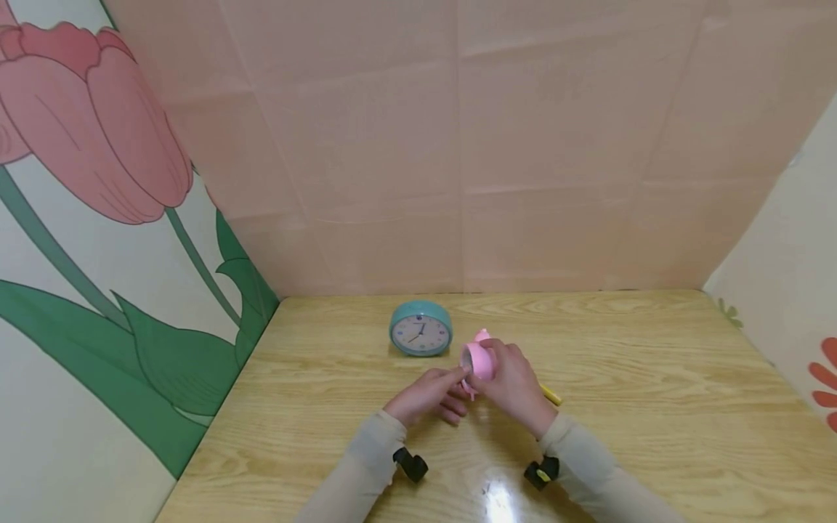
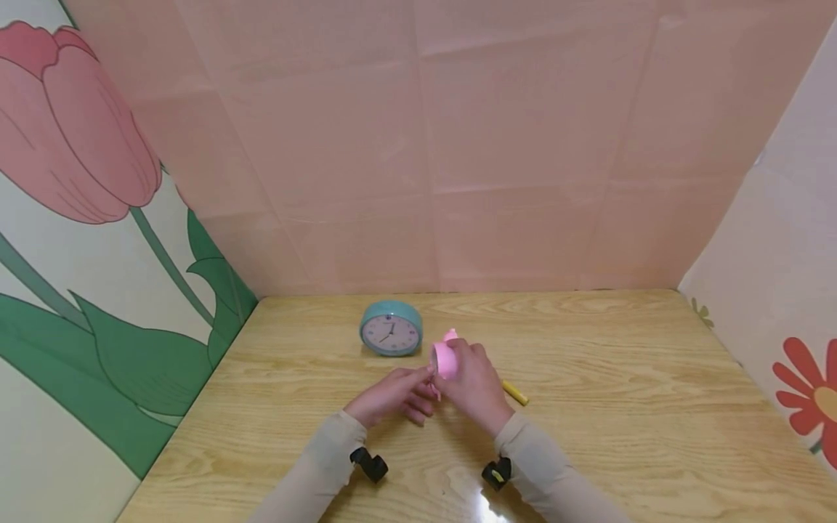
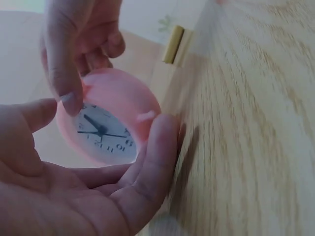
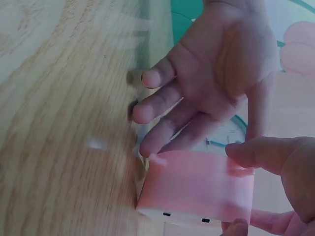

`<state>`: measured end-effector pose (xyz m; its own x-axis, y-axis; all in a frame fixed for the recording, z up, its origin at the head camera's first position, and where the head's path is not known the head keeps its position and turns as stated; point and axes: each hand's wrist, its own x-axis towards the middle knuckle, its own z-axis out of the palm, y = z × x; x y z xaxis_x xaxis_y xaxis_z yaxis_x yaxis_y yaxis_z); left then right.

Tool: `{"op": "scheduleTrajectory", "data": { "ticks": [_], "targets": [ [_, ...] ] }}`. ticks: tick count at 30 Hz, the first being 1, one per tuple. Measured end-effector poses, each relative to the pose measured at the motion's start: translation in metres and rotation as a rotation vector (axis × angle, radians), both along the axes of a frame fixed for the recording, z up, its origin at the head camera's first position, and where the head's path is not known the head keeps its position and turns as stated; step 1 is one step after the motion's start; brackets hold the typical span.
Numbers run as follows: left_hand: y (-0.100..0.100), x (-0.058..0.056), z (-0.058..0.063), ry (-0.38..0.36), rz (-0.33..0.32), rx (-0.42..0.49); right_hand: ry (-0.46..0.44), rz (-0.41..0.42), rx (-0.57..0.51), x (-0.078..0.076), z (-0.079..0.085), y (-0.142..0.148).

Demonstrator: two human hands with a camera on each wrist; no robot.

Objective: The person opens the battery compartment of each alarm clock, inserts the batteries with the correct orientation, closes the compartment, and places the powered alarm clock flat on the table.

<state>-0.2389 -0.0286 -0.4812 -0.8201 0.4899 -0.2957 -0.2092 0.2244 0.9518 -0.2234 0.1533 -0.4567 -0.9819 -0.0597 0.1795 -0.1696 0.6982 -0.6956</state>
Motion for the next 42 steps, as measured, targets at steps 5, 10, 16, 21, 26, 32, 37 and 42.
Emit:
{"op": "scheduleTrajectory", "data": {
  "ticks": [5, 10, 16, 21, 26, 32, 37, 42],
  "targets": [
    [0.001, 0.001, 0.007, 0.029, 0.083, 0.006, 0.025, 0.019, 0.015, 0.001, -0.001, -0.004],
    [0.001, 0.001, 0.017, 0.104, 0.190, 0.042, 0.048, 0.011, 0.048, 0.002, -0.002, -0.004],
    [0.001, 0.000, 0.027, 0.174, 0.178, 0.053, 0.075, 0.027, 0.051, 0.004, -0.002, -0.002],
    [0.003, -0.001, 0.028, 0.259, 0.155, 0.014, 0.084, 0.069, 0.052, 0.006, -0.005, 0.004],
    [0.005, -0.002, 0.023, 0.295, 0.165, -0.019, 0.039, 0.121, 0.157, 0.005, -0.011, 0.009],
    [0.006, -0.004, 0.018, 0.283, 0.211, -0.001, -0.070, 0.117, 0.089, 0.004, -0.016, 0.012],
    [0.003, -0.005, 0.014, 0.248, 0.230, 0.048, -0.047, 0.113, 0.070, 0.004, -0.014, 0.011],
    [-0.002, -0.006, 0.014, 0.187, 0.229, 0.071, -0.003, 0.126, 0.068, 0.005, -0.012, 0.011]
  ]
}}
